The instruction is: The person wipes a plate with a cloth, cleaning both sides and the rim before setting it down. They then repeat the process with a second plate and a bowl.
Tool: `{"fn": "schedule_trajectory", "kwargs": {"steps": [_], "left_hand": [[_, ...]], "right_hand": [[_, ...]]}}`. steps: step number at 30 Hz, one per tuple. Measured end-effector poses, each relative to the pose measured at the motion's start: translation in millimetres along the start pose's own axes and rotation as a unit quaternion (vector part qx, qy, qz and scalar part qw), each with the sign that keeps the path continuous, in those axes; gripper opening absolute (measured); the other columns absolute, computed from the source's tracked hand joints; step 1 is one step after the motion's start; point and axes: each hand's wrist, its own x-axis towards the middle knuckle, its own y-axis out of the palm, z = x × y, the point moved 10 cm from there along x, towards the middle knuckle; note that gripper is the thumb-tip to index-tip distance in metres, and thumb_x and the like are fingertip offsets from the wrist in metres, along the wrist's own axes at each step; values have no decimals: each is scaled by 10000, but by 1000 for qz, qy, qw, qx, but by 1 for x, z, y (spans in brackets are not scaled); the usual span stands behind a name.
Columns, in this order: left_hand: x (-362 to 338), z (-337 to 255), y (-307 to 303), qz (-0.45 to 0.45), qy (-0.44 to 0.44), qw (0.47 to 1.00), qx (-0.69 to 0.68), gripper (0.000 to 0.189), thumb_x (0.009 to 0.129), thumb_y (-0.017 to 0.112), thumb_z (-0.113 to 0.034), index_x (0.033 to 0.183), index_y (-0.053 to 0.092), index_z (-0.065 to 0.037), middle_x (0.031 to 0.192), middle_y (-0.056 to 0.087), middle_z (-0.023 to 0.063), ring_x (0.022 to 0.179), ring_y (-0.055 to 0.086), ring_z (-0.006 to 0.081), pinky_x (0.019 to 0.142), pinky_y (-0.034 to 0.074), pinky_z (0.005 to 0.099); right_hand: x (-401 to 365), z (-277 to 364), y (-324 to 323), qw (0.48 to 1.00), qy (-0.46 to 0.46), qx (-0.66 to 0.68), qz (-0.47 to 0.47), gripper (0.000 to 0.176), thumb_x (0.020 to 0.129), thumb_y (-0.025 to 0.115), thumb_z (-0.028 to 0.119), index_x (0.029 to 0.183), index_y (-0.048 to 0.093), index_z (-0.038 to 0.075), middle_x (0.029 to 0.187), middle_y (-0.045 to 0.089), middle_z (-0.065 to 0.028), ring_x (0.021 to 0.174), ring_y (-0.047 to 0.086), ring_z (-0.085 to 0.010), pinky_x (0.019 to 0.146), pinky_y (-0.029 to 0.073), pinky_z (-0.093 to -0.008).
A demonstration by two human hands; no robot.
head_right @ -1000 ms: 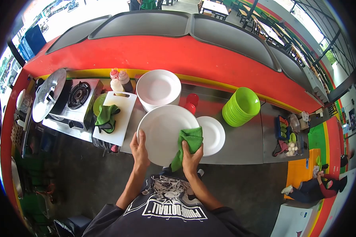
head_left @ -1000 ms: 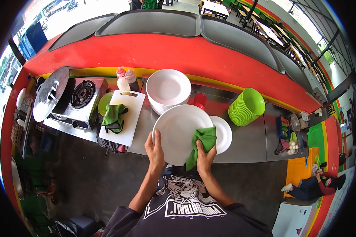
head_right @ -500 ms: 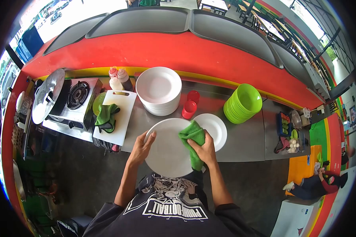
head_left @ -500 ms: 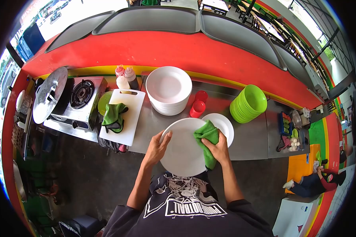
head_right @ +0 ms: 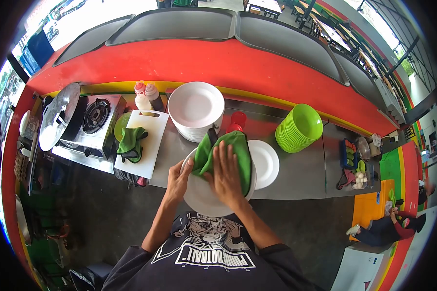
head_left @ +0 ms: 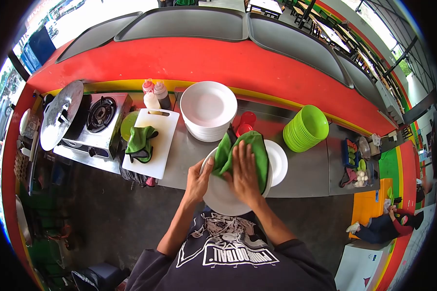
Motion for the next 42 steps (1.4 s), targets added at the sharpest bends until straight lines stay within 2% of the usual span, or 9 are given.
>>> {"fn": "schedule_trajectory", "kwargs": {"steps": [7, 18, 24, 26, 27, 34, 38, 39, 42], "left_hand": [[6, 19, -13, -26, -36, 997, -62, 476, 1028, 570, -400, 1141, 682, 49, 885, 636, -19, 805, 515, 47, 702, 452, 226], [5, 26, -24, -22, -55, 998, -37, 491, 1014, 581, -434, 1075, 696, 40, 830, 625, -18, 706, 509, 51, 612, 438, 233], [2, 18, -40, -10, -115, 983, -145, 461, 1013, 584, -380, 1179, 653, 45, 972, 712, 82, 825, 680, 143, 730, 552, 282], [0, 22, -34, 31, -140, 978, -150, 474, 1022, 560, -354, 1309, 571, 24, 1166, 659, 126, 1038, 641, 186, 888, 516, 321], [-2, 16, -28, 44, -138, 979, -144, 508, 1024, 547, -372, 1353, 534, 16, 1236, 627, 139, 1120, 608, 196, 947, 491, 332], [-5, -4, 9, 187, 13, 961, -202, 772, 997, 433, -597, 1503, 312, -27, 1545, 342, 168, 1433, 341, 268, 1157, 305, 413], [2, 13, -5, 145, 142, 979, -23, 699, 1019, 373, -612, 1299, 523, 11, 1313, 571, 168, 1159, 528, 205, 1005, 396, 349], [3, 14, -11, 86, 152, 984, -15, 578, 1047, 427, -520, 1116, 612, 24, 1032, 650, 64, 906, 531, 113, 813, 425, 276], [-5, 18, -26, 4, 118, 993, 2, 488, 1055, 483, -438, 987, 639, 20, 863, 608, -24, 780, 485, 53, 677, 401, 232]], "right_hand": [[-41, 42, 43, 980, -56, 101, 160, 764, 936, 582, 308, 1534, 252, -37, 1607, 203, -257, 1476, 187, -486, 1164, 235, -593], [4, -28, -15, 998, -2, -54, 35, 768, 895, 673, 350, 1520, 354, 37, 1624, 260, -145, 1473, 258, -425, 1160, 270, -577], [-17, -50, -50, 961, -53, 272, 6, 500, 904, 623, 382, 1242, 614, 13, 1493, 438, -165, 1470, 264, -442, 1178, 222, -585], [-30, -51, -56, 930, -67, 361, -31, 504, 936, 548, 467, 1084, 696, 9, 1377, 561, -200, 1458, 287, -452, 1177, 215, -592], [-33, -46, -67, 923, -60, 367, -100, 534, 966, 459, 482, 905, 675, -2, 1081, 662, -216, 1382, 393, -462, 1151, 252, -598], [-60, -102, -35, 691, 135, 634, -320, 609, 1021, 231, 447, 627, 485, 58, 640, 491, -89, 776, 532, -250, 966, 391, -421], [-92, -114, 3, 466, 467, 682, -315, 536, 1029, 291, 477, 723, 522, 102, 705, 526, -31, 793, 532, -206, 942, 384, -388], [-89, -110, -1, 465, 454, 693, -313, 493, 1024, 316, 475, 824, 552, 91, 786, 558, -31, 849, 552, -205, 955, 391, -388], [-75, -101, -8, 483, 390, 730, -285, 475, 1007, 376, 469, 1132, 580, 58, 1029, 615, -33, 1010, 591, -202, 992, 411, -383]]}}
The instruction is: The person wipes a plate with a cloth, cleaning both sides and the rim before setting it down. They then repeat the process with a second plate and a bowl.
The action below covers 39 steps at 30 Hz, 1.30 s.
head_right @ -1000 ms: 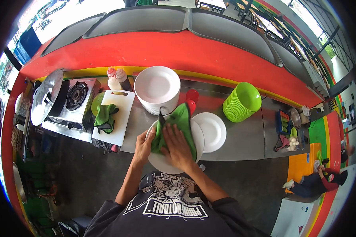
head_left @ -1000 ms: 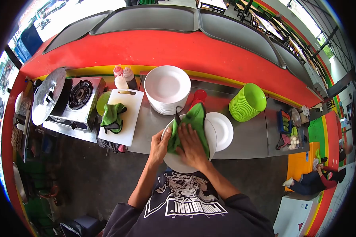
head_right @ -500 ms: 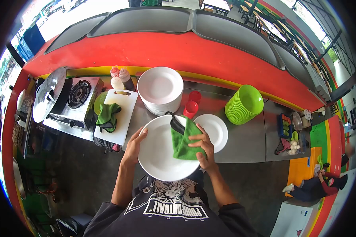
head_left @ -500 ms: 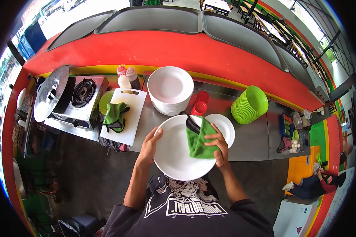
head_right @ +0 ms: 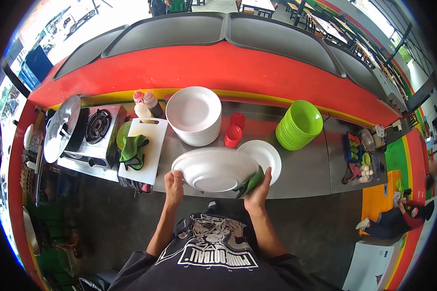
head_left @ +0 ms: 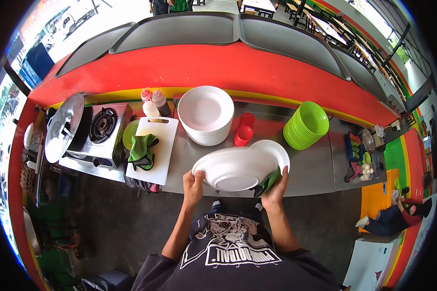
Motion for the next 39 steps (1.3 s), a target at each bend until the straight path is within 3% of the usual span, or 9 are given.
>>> {"fn": "schedule_trajectory", "kwargs": {"steps": [3, 7, 14, 18, 23, 27, 31, 34, 39], "left_hand": [[6, 8, -19, -126, -25, 992, -13, 510, 1054, 488, -445, 901, 659, 11, 753, 596, -43, 677, 463, 28, 585, 369, 218], [5, 16, -15, -148, -95, 982, -74, 525, 1046, 503, -454, 977, 693, 31, 808, 671, 0, 699, 528, 31, 617, 428, 211], [3, 17, 3, -61, -146, 987, -19, 530, 1027, 543, -455, 994, 704, 48, 803, 698, 28, 654, 584, 52, 583, 466, 213], [3, 8, 11, -10, -164, 986, 22, 538, 1000, 591, -463, 954, 703, 61, 761, 694, 48, 629, 606, 66, 553, 479, 227], [-7, -7, 27, 51, -175, 979, 93, 532, 944, 690, -443, 919, 716, 88, 734, 690, 50, 615, 589, 79, 522, 470, 249], [0, -1, 18, 25, -154, 986, 52, 513, 952, 682, -430, 891, 724, 77, 726, 682, 38, 618, 580, 69, 524, 458, 235], [11, -5, -1, -61, -140, 988, -17, 512, 994, 621, -422, 910, 722, 73, 759, 689, 35, 644, 578, 57, 572, 460, 220], [8, 7, -6, -98, -161, 979, -77, 510, 1014, 587, -420, 930, 717, 66, 774, 690, 35, 645, 578, 51, 568, 458, 215], [-1, 19, 11, -26, -208, 977, -49, 512, 1003, 600, -433, 964, 714, 65, 769, 696, 52, 630, 604, 68, 551, 486, 229]], "right_hand": [[-14, 1, 19, 985, 4, 18, 174, 600, 972, 508, 319, 1477, 393, 16, 1292, 575, -63, 1174, 578, -192, 1003, 453, -342], [-18, -12, 3, 962, -15, -132, 240, 598, 881, 709, 66, 1410, 438, 1, 1179, 619, -52, 1073, 608, -160, 936, 485, -313], [-12, 25, 18, 909, -173, -342, 163, 312, 983, 643, 160, 1238, 552, 4, 1070, 631, -24, 972, 592, -116, 870, 476, -268], [-6, 41, 46, 801, -248, -514, 181, 305, 1008, 601, 230, 1197, 568, -7, 1009, 657, -113, 944, 623, -197, 837, 485, -326], [-7, 31, 82, 709, -203, -622, 262, 383, 943, 672, 368, 1104, 639, 22, 880, 712, -179, 834, 706, -347, 751, 524, -402], [-1, 30, 97, 740, -139, -575, 320, 406, 919, 708, 383, 1091, 664, 18, 920, 722, -149, 864, 711, -270, 769, 524, -377], [7, 34, 71, 842, -166, -470, 208, 340, 955, 687, 308, 1101, 645, 4, 955, 690, -117, 884, 654, -187, 806, 503, -338], [-2, 29, 43, 839, -241, -476, 107, 349, 974, 661, 314, 1110, 629, -6, 923, 672, -117, 863, 636, -187, 807, 497, -333], [1, 26, 36, 830, -197, -506, 128, 321, 989, 628, 271, 1160, 617, 0, 999, 678, -159, 906, 668, -255, 826, 509, -367]]}}
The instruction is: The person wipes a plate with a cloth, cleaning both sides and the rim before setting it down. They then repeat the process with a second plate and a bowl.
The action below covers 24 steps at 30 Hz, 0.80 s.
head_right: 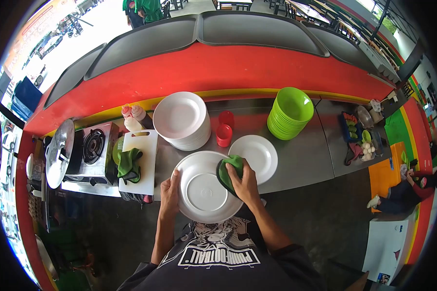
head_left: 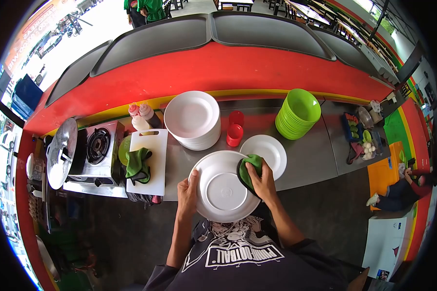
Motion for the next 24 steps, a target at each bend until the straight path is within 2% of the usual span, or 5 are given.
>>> {"fn": "schedule_trajectory", "kwargs": {"steps": [3, 7, 8, 16, 24], "left_hand": [[-5, -8, 19, 47, -2, 991, 123, 503, 1006, 590, -437, 935, 704, 48, 765, 695, 40, 613, 603, 56, 531, 477, 214], [-4, -10, 30, 41, -12, 994, 101, 511, 988, 625, -443, 959, 725, 57, 743, 681, 28, 628, 583, 55, 535, 470, 230], [-4, -11, 32, 44, -3, 994, 99, 492, 993, 621, -429, 964, 728, 50, 744, 678, 21, 633, 579, 52, 536, 469, 230], [-7, -4, 32, 55, 27, 994, 91, 426, 1014, 606, -371, 982, 738, 33, 747, 670, 1, 639, 556, 37, 534, 457, 231], [-8, 2, 5, -62, 38, 997, 40, 552, 981, 625, -466, 969, 711, 79, 766, 686, 50, 645, 590, 73, 550, 475, 237]], "right_hand": [[7, 27, 7, 986, -113, -121, 28, 323, 986, 611, 246, 1209, 601, 12, 1060, 690, -167, 932, 684, -324, 849, 520, -413], [-8, 73, 39, 900, -299, -310, 66, 466, 981, 581, 261, 1408, 525, 85, 1437, 518, -155, 1329, 476, -384, 1047, 432, -498], [-14, 65, 50, 903, -279, -309, 106, 532, 975, 583, 297, 1466, 481, 121, 1551, 395, -116, 1440, 325, -385, 1122, 351, -536], [-46, 76, 71, 910, -298, -229, 176, 663, 980, 559, 368, 1496, 379, -9, 1549, 398, -166, 1419, 381, -385, 1155, 309, -504], [-2, 18, 34, 955, -223, -183, 69, 625, 1002, 525, 217, 1519, 289, -43, 1565, 311, -255, 1453, 258, -474, 1192, 233, -513]]}}
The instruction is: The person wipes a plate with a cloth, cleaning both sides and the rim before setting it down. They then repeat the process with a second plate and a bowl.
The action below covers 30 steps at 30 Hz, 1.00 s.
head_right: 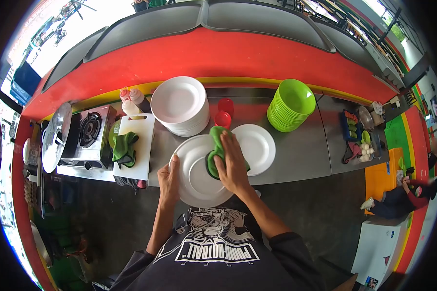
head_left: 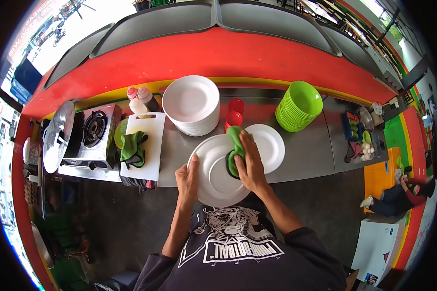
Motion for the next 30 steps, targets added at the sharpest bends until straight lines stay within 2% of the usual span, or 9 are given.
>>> {"fn": "schedule_trajectory", "kwargs": {"steps": [4, 7, 11, 13, 15, 17, 20, 24, 30], "left_hand": [[2, 0, -11, -44, -16, 998, -51, 590, 1005, 561, -499, 956, 707, 71, 777, 689, 61, 637, 600, 80, 551, 479, 238], [7, 14, -12, -34, -27, 998, -37, 620, 1027, 500, -519, 904, 706, 53, 732, 671, 45, 591, 559, 67, 508, 442, 234], [1, 16, 8, 5, -57, 998, -15, 626, 1032, 489, -520, 836, 702, 35, 672, 618, 0, 556, 474, 36, 459, 364, 235], [-5, 20, 27, 46, -68, 997, 1, 624, 1036, 486, -513, 818, 700, 31, 665, 601, -17, 561, 459, 27, 455, 347, 233], [-4, 44, 32, 60, -63, 995, 49, 608, 1048, 474, -495, 726, 649, -10, 618, 493, -70, 545, 362, 21, 442, 278, 242], [-2, 54, 33, 42, -49, 998, -19, 603, 1047, 474, -498, 695, 617, -29, 614, 456, -78, 545, 326, 25, 442, 250, 252], [-5, 46, 22, 18, -59, 998, 3, 611, 1045, 477, -499, 733, 650, -3, 634, 521, -54, 551, 389, 30, 452, 308, 241], [-9, 24, 7, -23, -44, 999, -20, 638, 1035, 482, -519, 859, 703, 54, 701, 638, 25, 605, 533, 68, 523, 439, 237], [-1, 34, -11, -50, -53, 997, -31, 650, 1029, 482, -535, 864, 709, 51, 708, 651, 30, 587, 519, 66, 511, 415, 239]], "right_hand": [[-48, -20, 22, 995, 72, 65, 33, 694, 1021, 494, 232, 1557, 148, -42, 1614, 157, -275, 1490, 100, -501, 1213, 146, -527], [-63, -27, 24, 990, 107, 86, 38, 696, 1026, 478, 233, 1560, 127, -42, 1617, 144, -276, 1488, 92, -508, 1214, 141, -531], [-37, -11, 5, 997, 54, 47, 18, 644, 975, 574, 186, 1523, 297, -8, 1577, 308, -229, 1485, 187, -466, 1200, 200, -524], [-19, 21, 5, 999, -14, -5, 52, 542, 932, 627, 180, 1428, 466, 31, 1497, 466, -150, 1433, 345, -412, 1161, 288, -523], [-13, 48, 19, 989, -90, -46, 105, 528, 914, 652, 215, 1397, 514, 52, 1499, 476, -106, 1427, 371, -370, 1153, 308, -515], [-12, 56, 27, 984, -112, -62, 125, 525, 909, 661, 255, 1381, 539, 60, 1493, 486, -88, 1419, 390, -351, 1142, 327, -507], [-5, 55, 27, 984, -115, -60, 124, 530, 929, 643, 261, 1401, 516, 54, 1498, 477, -98, 1419, 388, -361, 1139, 329, -506], [-2, 24, 18, 996, -25, -37, 77, 559, 969, 596, 230, 1454, 425, 12, 1530, 416, -160, 1439, 334, -407, 1151, 311, -513], [-21, 8, 10, 997, 8, 39, 70, 540, 981, 561, 181, 1471, 411, 13, 1537, 398, -174, 1454, 296, -430, 1186, 260, -508]]}}
